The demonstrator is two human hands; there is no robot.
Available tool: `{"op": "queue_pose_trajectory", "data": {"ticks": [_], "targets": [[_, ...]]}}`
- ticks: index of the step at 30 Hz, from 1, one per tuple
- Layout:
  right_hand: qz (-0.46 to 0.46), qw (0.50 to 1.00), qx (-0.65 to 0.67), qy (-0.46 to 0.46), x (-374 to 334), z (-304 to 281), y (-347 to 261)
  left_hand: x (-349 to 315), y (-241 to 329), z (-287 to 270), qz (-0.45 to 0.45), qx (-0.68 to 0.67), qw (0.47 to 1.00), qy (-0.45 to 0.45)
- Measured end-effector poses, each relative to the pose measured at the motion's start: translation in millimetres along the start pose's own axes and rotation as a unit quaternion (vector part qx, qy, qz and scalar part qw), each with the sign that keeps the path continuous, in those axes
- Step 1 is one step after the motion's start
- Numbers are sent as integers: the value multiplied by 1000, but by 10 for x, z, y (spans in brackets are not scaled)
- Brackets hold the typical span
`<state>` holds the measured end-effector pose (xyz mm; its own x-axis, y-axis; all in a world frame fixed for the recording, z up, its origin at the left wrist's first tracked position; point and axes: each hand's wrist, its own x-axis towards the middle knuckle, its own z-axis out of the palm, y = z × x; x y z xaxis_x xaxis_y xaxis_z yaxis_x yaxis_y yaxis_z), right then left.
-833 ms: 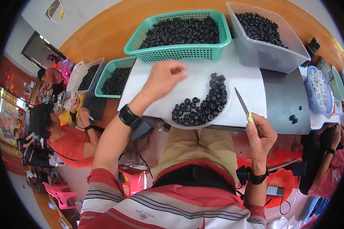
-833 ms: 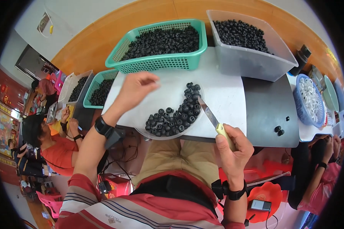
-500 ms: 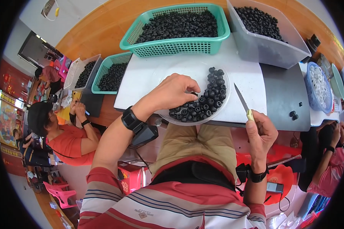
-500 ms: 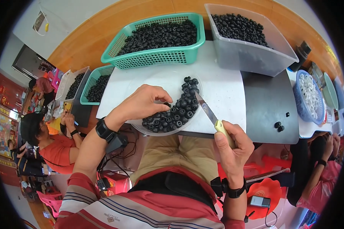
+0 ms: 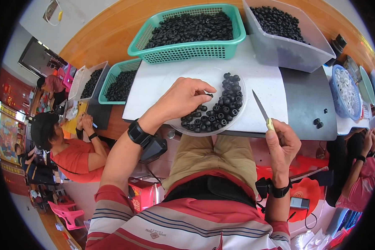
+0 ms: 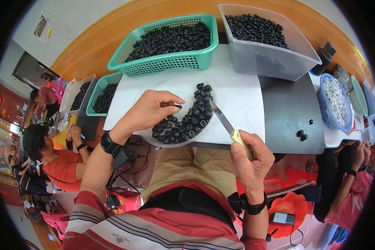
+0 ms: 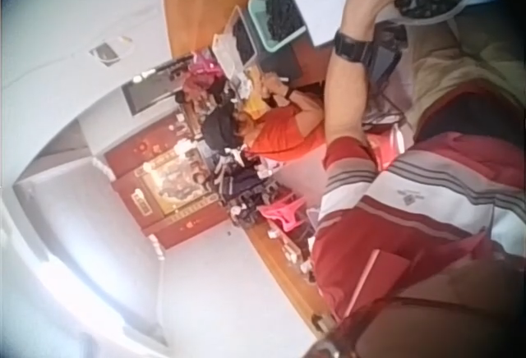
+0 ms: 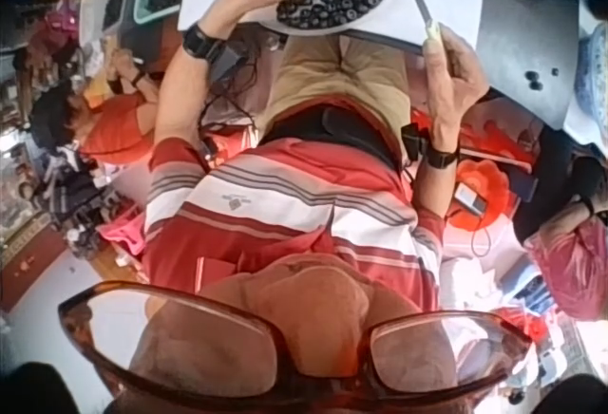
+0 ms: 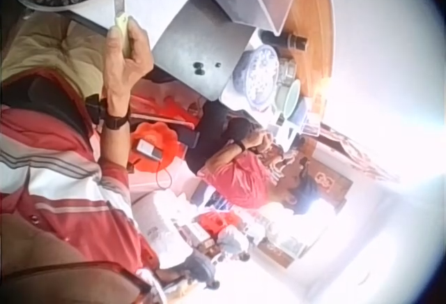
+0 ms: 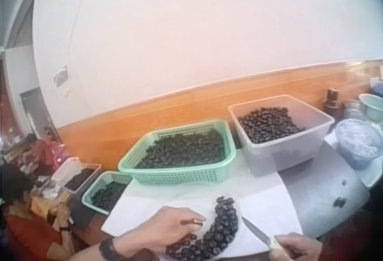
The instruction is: Cutting or trimming small black circular components using a small knife.
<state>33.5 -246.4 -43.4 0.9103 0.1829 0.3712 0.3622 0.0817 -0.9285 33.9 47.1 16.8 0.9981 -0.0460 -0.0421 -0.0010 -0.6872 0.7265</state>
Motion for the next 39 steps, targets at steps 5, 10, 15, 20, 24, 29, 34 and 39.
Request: {"op": "queue_pose_trajectory", "data": {"ticks": [5,10,15,20,24,29,34,39], "targets": [[14,1000,25,8,4,17,-8,-39,60,4,3,-109,994,4],[0,1000,28,4,14,62,28,-96,67,16,-34,-298,954,5],[3,999,33,-19,8,120,23,-153,50,135,-36,-503,863,35],[-15,998,25,-55,29,235,-23,-250,159,289,-41,-632,774,17],[-66,995,-6,-74,55,315,-33,-294,243,407,-26,-696,718,-7],[-100,992,-30,-74,64,349,-51,-355,318,483,-18,-724,689,-20],[-133,987,-60,-71,49,330,-73,-387,302,556,-18,-728,685,-11],[-159,983,-60,-65,43,321,-60,-423,364,612,-13,-733,680,-4]]}}
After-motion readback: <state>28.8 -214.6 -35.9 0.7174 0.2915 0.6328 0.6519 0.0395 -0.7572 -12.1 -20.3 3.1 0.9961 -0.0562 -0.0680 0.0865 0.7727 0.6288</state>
